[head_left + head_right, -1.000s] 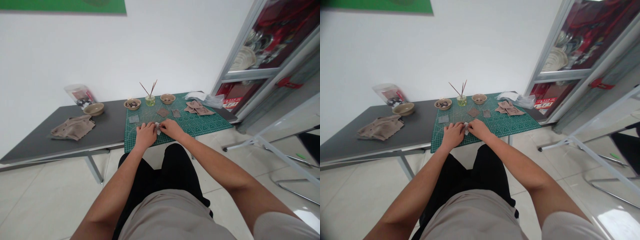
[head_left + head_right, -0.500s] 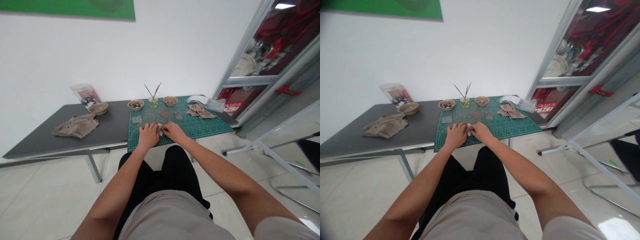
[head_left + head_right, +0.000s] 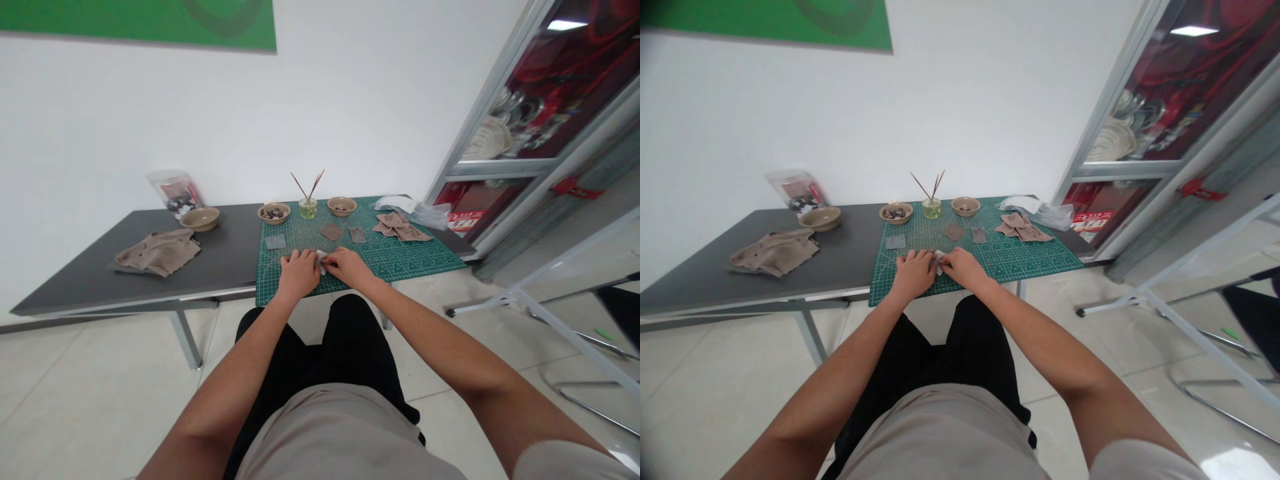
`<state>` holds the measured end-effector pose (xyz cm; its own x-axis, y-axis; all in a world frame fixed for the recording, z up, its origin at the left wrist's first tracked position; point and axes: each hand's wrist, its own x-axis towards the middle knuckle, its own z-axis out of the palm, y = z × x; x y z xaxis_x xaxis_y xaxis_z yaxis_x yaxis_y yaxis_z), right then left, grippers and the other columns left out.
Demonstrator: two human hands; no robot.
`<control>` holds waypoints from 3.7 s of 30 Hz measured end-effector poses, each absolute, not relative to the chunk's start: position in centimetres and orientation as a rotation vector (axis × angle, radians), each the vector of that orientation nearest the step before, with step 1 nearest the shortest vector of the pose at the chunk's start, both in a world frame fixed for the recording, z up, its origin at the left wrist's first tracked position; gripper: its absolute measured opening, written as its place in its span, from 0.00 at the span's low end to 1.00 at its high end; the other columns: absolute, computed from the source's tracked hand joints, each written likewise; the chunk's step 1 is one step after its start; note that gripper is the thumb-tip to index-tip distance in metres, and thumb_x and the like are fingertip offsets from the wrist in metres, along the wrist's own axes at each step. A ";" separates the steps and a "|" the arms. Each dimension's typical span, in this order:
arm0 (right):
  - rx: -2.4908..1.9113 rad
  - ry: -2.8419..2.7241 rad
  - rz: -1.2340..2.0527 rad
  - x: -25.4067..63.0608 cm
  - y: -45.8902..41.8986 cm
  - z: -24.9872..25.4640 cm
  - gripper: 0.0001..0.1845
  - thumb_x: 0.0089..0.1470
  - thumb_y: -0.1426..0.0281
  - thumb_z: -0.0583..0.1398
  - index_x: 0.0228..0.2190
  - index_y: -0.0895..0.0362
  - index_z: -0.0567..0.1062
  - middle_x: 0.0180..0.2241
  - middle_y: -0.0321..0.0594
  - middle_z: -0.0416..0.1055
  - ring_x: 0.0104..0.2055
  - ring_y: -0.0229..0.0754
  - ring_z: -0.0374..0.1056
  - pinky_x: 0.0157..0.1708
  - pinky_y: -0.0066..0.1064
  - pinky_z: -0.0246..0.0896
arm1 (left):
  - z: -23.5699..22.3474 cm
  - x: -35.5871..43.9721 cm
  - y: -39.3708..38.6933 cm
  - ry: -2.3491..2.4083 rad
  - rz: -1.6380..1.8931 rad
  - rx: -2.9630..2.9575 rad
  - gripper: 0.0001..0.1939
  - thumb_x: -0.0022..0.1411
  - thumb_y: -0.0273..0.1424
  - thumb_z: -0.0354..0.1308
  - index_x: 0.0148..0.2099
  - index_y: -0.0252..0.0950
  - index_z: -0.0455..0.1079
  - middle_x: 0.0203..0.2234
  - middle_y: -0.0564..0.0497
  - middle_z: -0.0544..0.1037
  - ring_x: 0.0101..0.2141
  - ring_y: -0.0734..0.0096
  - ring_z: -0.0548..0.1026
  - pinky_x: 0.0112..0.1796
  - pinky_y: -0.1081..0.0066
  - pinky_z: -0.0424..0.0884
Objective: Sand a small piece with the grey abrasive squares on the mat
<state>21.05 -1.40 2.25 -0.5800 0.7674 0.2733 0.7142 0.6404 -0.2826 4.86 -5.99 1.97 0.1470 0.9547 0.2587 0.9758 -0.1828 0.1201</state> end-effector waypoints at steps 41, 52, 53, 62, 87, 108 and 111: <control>-1.245 -2.527 0.192 20.5 -1.7 2.5 0.11 0.62 0.69 0.60 0.38 0.56 0.83 0.35 0.43 0.80 0.42 0.44 0.68 0.42 0.31 0.58 | 2.2 4.6 -6.0 -2.001 -0.404 -2.310 0.22 0.68 0.30 0.44 0.59 0.39 0.68 0.56 0.42 0.74 0.53 0.51 0.67 0.51 0.50 0.61; -1.281 -2.469 0.234 19.0 -3.2 2.5 0.11 0.62 0.69 0.60 0.38 0.56 0.84 0.34 0.44 0.79 0.42 0.44 0.70 0.42 0.31 0.60 | 2.3 4.2 -5.5 -2.040 -0.462 -2.342 0.22 0.69 0.29 0.43 0.59 0.43 0.71 0.57 0.45 0.74 0.54 0.54 0.68 0.52 0.51 0.62; -1.263 -2.480 0.240 19.4 -3.2 2.5 0.11 0.62 0.69 0.60 0.38 0.55 0.84 0.34 0.44 0.79 0.42 0.44 0.70 0.42 0.31 0.59 | 2.2 4.2 -5.5 -2.039 -0.463 -2.343 0.23 0.68 0.29 0.43 0.59 0.43 0.71 0.57 0.45 0.74 0.54 0.54 0.68 0.52 0.51 0.62; -1.320 -2.460 0.191 19.0 -1.9 2.7 0.12 0.63 0.70 0.59 0.39 0.57 0.83 0.35 0.45 0.79 0.43 0.44 0.69 0.43 0.32 0.59 | 1.9 4.3 -5.6 -2.026 -0.501 -2.339 0.22 0.68 0.28 0.44 0.59 0.41 0.71 0.56 0.45 0.75 0.54 0.53 0.68 0.52 0.51 0.62; -1.249 -2.455 0.206 21.1 -1.7 2.2 0.10 0.61 0.72 0.61 0.33 0.58 0.83 0.33 0.44 0.79 0.41 0.43 0.69 0.42 0.32 0.59 | 1.6 4.3 -5.6 -1.971 -0.409 -2.324 0.21 0.68 0.29 0.45 0.59 0.39 0.69 0.58 0.44 0.73 0.55 0.53 0.67 0.52 0.51 0.61; -1.158 -2.463 0.213 20.8 -1.4 1.4 0.09 0.60 0.74 0.60 0.33 0.57 0.82 0.34 0.44 0.78 0.42 0.43 0.68 0.45 0.31 0.59 | 1.8 4.5 -6.1 -1.951 -0.457 -2.325 0.21 0.66 0.40 0.50 0.57 0.38 0.68 0.54 0.41 0.74 0.54 0.50 0.67 0.52 0.50 0.61; -1.121 -2.466 0.245 19.8 -1.0 1.3 0.09 0.61 0.73 0.60 0.35 0.57 0.83 0.35 0.44 0.79 0.43 0.42 0.69 0.46 0.31 0.60 | 1.8 4.5 -6.1 -1.956 -0.454 -2.320 0.20 0.66 0.37 0.50 0.56 0.38 0.69 0.53 0.42 0.74 0.54 0.51 0.67 0.53 0.50 0.61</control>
<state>19.84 -0.99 1.35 -0.5878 0.7513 0.3001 0.6776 0.6599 -0.3247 4.50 -6.13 1.82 0.1445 0.9520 0.2697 0.9736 -0.1855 0.1333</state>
